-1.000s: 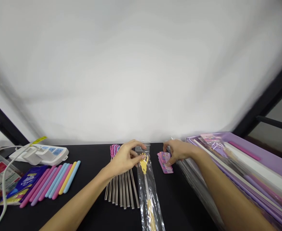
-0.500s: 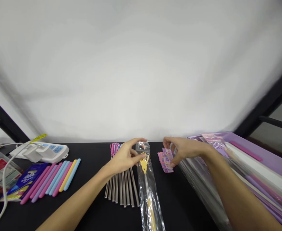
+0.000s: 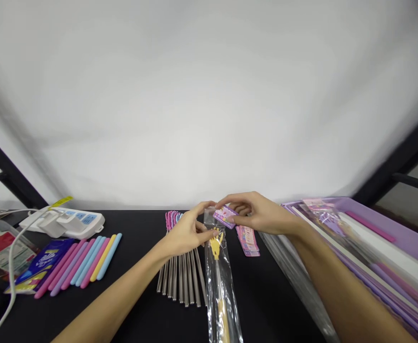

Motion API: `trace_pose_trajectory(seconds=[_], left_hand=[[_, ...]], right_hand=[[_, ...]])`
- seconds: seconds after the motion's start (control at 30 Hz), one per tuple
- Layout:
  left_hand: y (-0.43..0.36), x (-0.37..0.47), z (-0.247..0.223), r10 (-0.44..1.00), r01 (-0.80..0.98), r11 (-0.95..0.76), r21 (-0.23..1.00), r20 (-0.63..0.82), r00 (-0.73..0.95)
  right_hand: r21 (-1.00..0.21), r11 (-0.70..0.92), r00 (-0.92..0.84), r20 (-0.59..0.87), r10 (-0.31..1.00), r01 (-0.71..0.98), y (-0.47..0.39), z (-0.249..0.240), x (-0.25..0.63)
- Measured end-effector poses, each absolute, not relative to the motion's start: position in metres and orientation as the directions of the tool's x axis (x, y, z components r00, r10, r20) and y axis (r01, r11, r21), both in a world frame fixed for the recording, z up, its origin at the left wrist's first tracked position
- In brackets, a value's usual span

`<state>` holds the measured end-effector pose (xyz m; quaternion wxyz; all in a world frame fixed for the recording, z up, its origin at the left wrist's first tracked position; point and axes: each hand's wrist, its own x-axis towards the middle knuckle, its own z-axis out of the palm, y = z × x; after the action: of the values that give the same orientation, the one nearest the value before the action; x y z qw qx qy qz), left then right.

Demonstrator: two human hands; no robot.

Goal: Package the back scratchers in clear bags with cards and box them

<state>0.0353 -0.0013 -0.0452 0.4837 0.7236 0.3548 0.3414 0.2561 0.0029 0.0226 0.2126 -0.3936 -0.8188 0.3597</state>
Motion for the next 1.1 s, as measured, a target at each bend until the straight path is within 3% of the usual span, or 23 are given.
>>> trace_pose_trajectory(seconds=[0.13, 0.23, 0.3, 0.4, 0.53, 0.6, 0.97, 1.1], left_hand=[[-0.003, 0.035, -0.041, 0.83, 0.175, -0.284, 0.943, 0.15, 0.538], [-0.004, 0.035, -0.039, 0.828, 0.171, -0.292, 0.941, 0.159, 0.538], [-0.004, 0.035, -0.038, 0.816, 0.156, -0.302, 0.94, 0.17, 0.553], [-0.005, 0.035, -0.037, 0.8, 0.124, -0.315, 0.941, 0.193, 0.568], [-0.008, 0.035, -0.034, 0.79, 0.121, -0.33, 0.936, 0.203, 0.579], [-0.01, 0.035, -0.033, 0.781, 0.136, -0.341, 0.93, 0.199, 0.592], [-0.011, 0.037, -0.037, 0.751, 0.15, -0.355, 0.923, 0.186, 0.634], [-0.012, 0.037, -0.037, 0.773, 0.201, -0.333, 0.921, 0.145, 0.618]], right_hand=[[-0.568, 0.532, -0.553, 0.156, 0.819, 0.628, 0.002, 0.021, 0.245], [-0.412, 0.598, -0.509, 0.315, 0.801, 0.687, 0.004, 0.018, 0.239], [-0.385, 0.614, -0.46, 0.421, 0.781, 0.69, 0.006, 0.016, 0.237], [-0.475, 0.599, -0.383, 0.478, 0.791, 0.645, 0.009, 0.014, 0.24], [-0.732, 0.46, -0.42, 0.258, 0.87, 0.503, 0.01, 0.014, 0.246], [-0.793, 0.393, -0.447, 0.173, 0.878, 0.466, 0.01, 0.015, 0.25], [-0.848, 0.336, -0.474, 0.116, 0.873, 0.41, 0.01, 0.02, 0.259], [-0.818, 0.343, -0.483, 0.093, 0.871, 0.462, 0.01, 0.019, 0.256]])
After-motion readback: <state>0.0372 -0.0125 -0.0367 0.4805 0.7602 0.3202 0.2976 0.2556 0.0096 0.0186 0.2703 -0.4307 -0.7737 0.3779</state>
